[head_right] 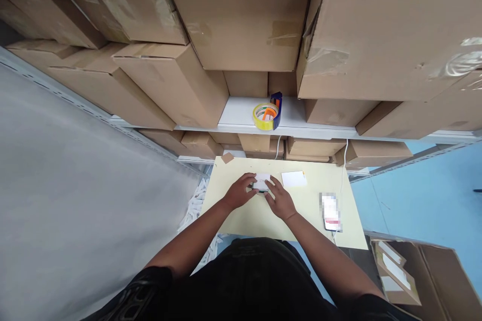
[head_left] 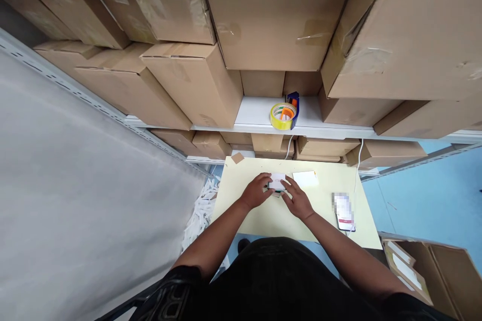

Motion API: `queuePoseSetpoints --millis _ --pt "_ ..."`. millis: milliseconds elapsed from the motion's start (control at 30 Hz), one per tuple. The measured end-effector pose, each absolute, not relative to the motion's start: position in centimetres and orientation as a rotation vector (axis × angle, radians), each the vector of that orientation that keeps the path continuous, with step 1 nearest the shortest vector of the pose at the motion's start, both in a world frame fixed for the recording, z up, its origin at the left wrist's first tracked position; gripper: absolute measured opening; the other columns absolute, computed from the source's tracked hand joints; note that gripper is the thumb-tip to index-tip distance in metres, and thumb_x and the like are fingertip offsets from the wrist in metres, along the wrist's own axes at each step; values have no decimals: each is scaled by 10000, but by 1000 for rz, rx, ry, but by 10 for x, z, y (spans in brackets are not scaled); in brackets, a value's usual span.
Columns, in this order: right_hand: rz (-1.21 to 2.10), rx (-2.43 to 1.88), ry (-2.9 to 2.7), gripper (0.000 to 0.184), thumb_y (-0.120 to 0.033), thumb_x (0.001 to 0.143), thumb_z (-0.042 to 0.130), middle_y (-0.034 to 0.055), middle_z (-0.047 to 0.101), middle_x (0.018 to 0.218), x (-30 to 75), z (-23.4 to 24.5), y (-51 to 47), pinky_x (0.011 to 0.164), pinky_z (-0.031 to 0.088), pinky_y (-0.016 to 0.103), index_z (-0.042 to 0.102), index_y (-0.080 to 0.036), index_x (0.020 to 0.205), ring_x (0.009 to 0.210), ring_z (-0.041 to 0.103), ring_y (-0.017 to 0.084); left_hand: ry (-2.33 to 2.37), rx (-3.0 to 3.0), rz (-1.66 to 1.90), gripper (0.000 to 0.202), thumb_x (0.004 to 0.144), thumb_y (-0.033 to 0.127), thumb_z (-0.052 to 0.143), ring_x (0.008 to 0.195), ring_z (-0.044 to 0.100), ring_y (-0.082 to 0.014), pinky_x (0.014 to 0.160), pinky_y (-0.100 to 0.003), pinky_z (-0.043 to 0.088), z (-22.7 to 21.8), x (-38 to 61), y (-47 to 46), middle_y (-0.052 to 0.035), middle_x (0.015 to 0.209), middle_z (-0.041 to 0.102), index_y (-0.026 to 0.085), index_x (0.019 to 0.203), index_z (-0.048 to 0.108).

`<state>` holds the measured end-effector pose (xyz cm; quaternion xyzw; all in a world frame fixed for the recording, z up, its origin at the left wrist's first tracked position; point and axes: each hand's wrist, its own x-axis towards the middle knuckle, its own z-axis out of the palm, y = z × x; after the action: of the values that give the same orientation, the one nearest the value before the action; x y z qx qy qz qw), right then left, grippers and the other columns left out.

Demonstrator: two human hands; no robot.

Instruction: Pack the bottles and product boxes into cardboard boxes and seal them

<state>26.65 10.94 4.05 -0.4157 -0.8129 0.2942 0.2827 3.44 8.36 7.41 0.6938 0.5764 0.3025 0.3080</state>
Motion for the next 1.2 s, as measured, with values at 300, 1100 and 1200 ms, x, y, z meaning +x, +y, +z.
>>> queuePoseSetpoints --millis 300,1100,1200 --pt "614 -1166 -2298 411 -399 1033 481 142 548 1480 264 41 111 1018 587 511 670 -257 1370 1223 642 296 1481 2024 706 227 982 207 538 1308 606 -237 1166 -438 474 69 35 80 -89 1434 609 234 1147 691" --pt "1228 -1404 -2037 723 -337 824 676 109 710 1257 269 -29 99 721 628 418 433 -270 1502 924 761 263 1665 1266 866 655 806 189 726 1277 606 -313 995 -467 558 5 69 57 -153 1445 574 224 1418 494" --pt "1317 -1476 -2039 652 -312 835 667 90 749 1172 252 -38 112 751 611 397 479 -253 1456 923 760 258 1674 1251 846 554 843 198 700 1254 618 -318 1054 -499 504 -7 66 65 -158 1385 626 201 1377 555"
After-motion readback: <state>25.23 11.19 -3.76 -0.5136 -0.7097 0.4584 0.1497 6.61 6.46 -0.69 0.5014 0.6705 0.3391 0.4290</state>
